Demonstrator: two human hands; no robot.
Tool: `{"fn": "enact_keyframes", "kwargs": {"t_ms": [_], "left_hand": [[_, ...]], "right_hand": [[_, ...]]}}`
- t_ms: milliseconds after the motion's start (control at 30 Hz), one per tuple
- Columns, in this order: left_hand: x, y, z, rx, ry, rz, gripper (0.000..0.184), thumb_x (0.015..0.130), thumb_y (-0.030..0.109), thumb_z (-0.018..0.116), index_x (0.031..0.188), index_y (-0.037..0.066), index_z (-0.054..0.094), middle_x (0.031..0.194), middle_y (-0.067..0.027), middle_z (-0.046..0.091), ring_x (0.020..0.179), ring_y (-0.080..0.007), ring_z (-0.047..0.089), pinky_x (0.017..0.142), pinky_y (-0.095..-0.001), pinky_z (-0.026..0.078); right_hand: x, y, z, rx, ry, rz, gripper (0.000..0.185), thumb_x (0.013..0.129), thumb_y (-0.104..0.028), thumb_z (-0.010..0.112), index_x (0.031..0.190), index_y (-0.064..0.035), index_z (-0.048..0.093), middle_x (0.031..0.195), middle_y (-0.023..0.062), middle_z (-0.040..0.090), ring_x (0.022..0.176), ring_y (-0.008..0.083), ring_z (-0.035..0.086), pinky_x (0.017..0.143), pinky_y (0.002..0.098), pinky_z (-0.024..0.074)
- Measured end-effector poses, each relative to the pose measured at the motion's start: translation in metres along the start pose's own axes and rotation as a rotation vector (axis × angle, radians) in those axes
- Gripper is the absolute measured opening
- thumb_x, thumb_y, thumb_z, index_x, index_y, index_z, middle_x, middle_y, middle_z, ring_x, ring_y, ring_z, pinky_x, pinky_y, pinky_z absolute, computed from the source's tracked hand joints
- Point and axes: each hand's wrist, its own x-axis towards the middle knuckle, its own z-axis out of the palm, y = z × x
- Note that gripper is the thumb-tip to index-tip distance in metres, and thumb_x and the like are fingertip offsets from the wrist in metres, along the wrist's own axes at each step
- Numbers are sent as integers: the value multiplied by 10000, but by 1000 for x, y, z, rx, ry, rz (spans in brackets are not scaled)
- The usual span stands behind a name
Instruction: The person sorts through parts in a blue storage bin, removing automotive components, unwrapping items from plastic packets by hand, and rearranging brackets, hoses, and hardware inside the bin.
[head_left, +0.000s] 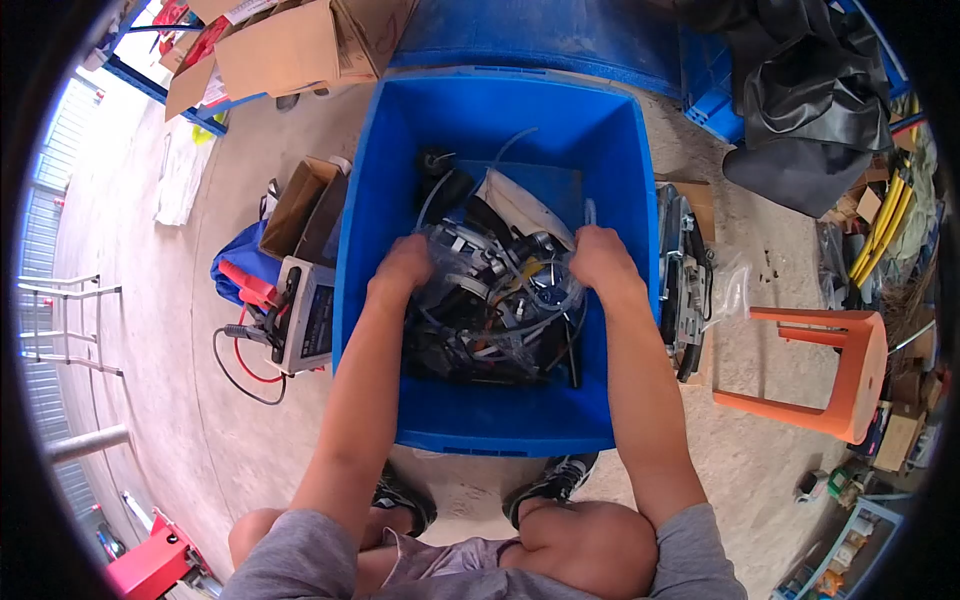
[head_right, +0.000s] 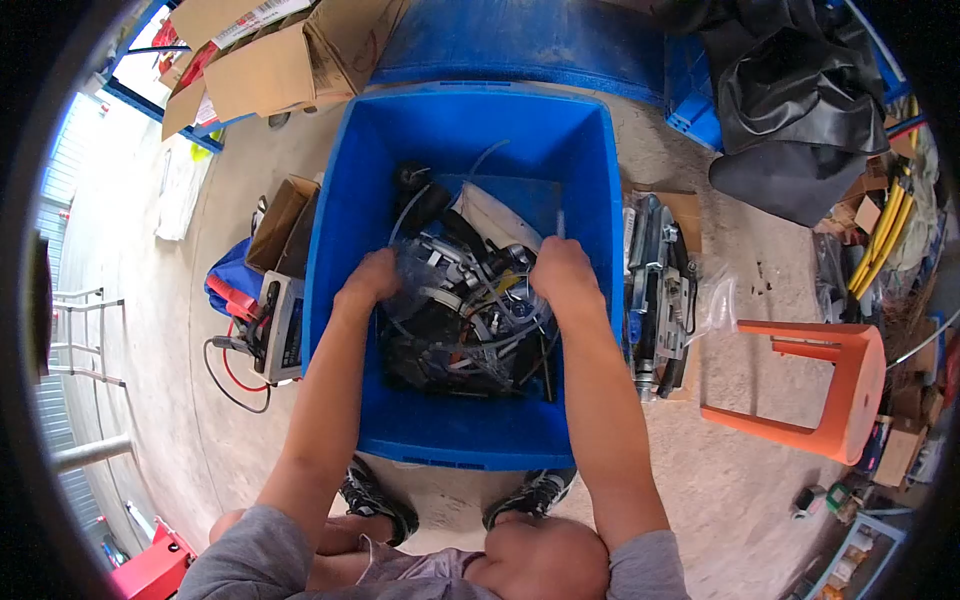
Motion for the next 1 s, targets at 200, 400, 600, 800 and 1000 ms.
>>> {"fn": "enact_keyframes", "kwargs": {"t_ms": [200, 400, 600, 800, 1000], "left_hand": [[-22, 24, -9, 118, 173, 60, 306, 859, 47, 688, 1164, 44, 714, 1224, -273, 685, 1147, -430, 658, 993, -518, 527], [-33, 61, -35, -249, 646, 447, 217, 907, 41, 696, 1122, 28, 673, 1105, -196, 726, 981, -309, 714, 848, -394, 568], [-21, 66, -24, -1170, 247, 339, 442, 946, 24, 674, 1361, 46, 523, 1190, -161, 693, 1030, -212, 681, 887, -330, 537], [-18, 67, -27, -1862, -154, 264, 611, 968, -25, 604, 1528, 29, 367, 1352, -163, 614, 1188, -264, 645, 996, -434, 539], [-18, 60, -28, -1798, -279, 150, 405, 1079, 160, 501, 1455, 21, 448, 1385, -152, 603, 1260, -287, 619, 1047, -459, 540]], "right_hand": [[-7, -18, -3, -115, 170, 117, 234, 902, -81, 666, 1099, 17, 745, 1182, 274, 711, 1105, 438, 705, 932, 493, 593], [-4, -6, 18, -118, 378, 98, 220, 918, -95, 642, 1088, 1, 745, 1166, 251, 697, 1118, 420, 687, 959, 502, 576], [32, -5, 49, -126, 141, -281, 279, 925, -50, 603, 1187, 10, 678, 1260, 257, 620, 1154, 444, 636, 981, 481, 556], [35, 13, 139, -343, -5, 80, 415, 968, -197, 650, 1346, -29, 615, 1451, 245, 507, 1252, 422, 602, 1002, 461, 546], [30, 13, 114, -524, -133, 58, 688, 888, -418, 758, 1428, -47, 547, 1550, 183, 406, 1389, 408, 477, 1028, 528, 517]]}}
